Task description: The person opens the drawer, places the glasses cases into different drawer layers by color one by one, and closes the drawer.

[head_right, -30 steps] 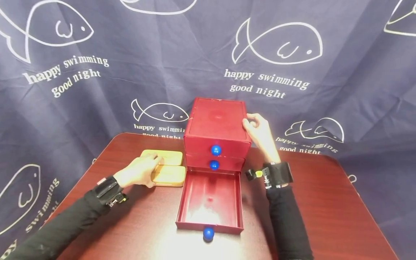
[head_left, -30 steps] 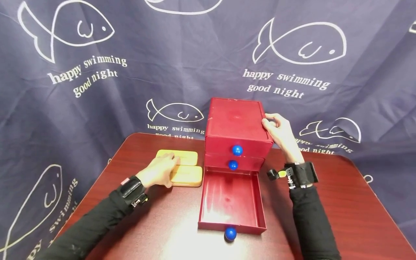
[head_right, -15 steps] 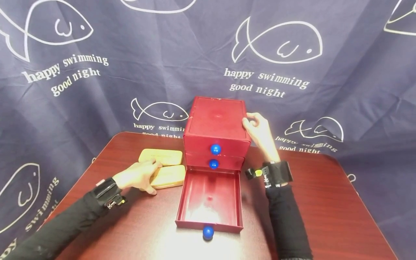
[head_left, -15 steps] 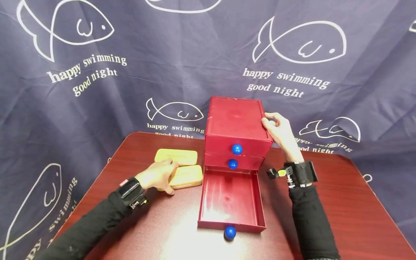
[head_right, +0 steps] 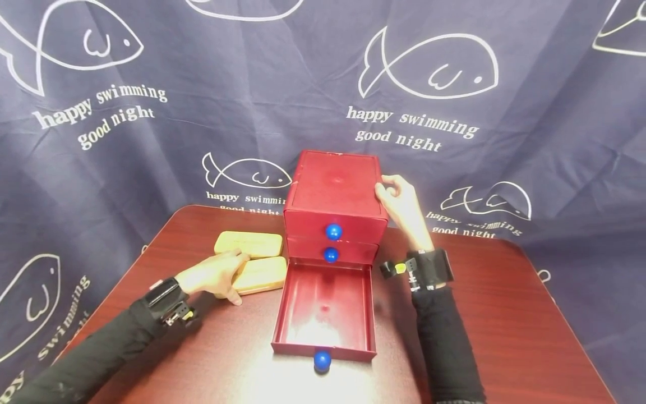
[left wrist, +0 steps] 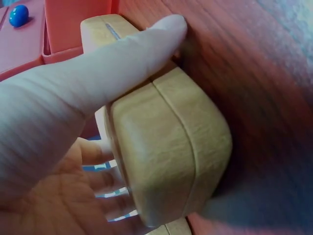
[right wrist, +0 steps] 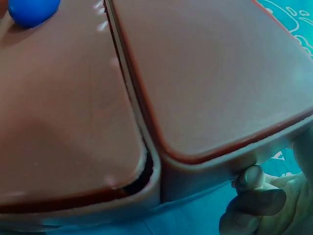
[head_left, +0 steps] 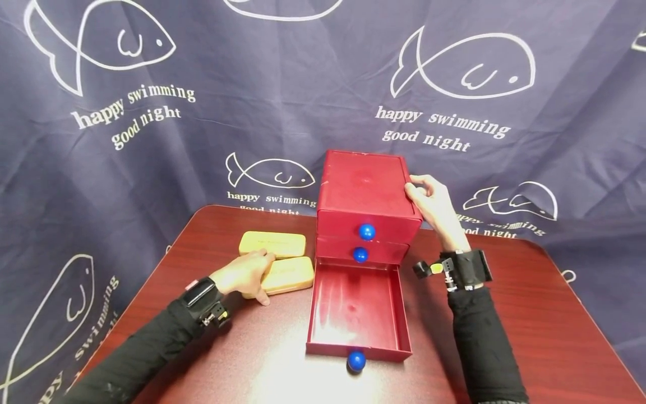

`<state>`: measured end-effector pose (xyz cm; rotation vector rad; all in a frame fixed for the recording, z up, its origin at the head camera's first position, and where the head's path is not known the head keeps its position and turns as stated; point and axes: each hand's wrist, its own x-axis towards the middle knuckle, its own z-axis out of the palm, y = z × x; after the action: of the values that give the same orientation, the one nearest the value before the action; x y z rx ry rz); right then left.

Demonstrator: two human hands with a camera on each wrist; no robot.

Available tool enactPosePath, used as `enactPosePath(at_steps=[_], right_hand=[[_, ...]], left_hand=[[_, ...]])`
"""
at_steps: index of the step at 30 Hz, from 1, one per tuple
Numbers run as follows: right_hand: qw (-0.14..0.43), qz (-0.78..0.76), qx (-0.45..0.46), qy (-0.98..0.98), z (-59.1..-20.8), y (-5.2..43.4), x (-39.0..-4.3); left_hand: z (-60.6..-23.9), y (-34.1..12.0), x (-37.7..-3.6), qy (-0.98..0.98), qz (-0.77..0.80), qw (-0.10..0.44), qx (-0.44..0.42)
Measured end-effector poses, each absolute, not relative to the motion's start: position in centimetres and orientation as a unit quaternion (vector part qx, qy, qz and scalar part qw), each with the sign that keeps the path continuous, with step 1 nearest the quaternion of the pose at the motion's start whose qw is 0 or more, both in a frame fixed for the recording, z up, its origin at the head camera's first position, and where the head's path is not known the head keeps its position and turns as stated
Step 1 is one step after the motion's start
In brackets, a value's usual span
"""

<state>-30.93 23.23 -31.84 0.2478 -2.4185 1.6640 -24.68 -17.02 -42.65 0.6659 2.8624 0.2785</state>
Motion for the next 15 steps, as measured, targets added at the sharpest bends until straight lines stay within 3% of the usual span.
enactPosePath(at_steps=[15], right_hand=[[0.080, 0.568, 0.079, -0.815, -31.8, 23.5, -31.2]], left_hand=[[-41.5, -16.6, -24.5, 0.965, 0.069, 0.095, 0.235]])
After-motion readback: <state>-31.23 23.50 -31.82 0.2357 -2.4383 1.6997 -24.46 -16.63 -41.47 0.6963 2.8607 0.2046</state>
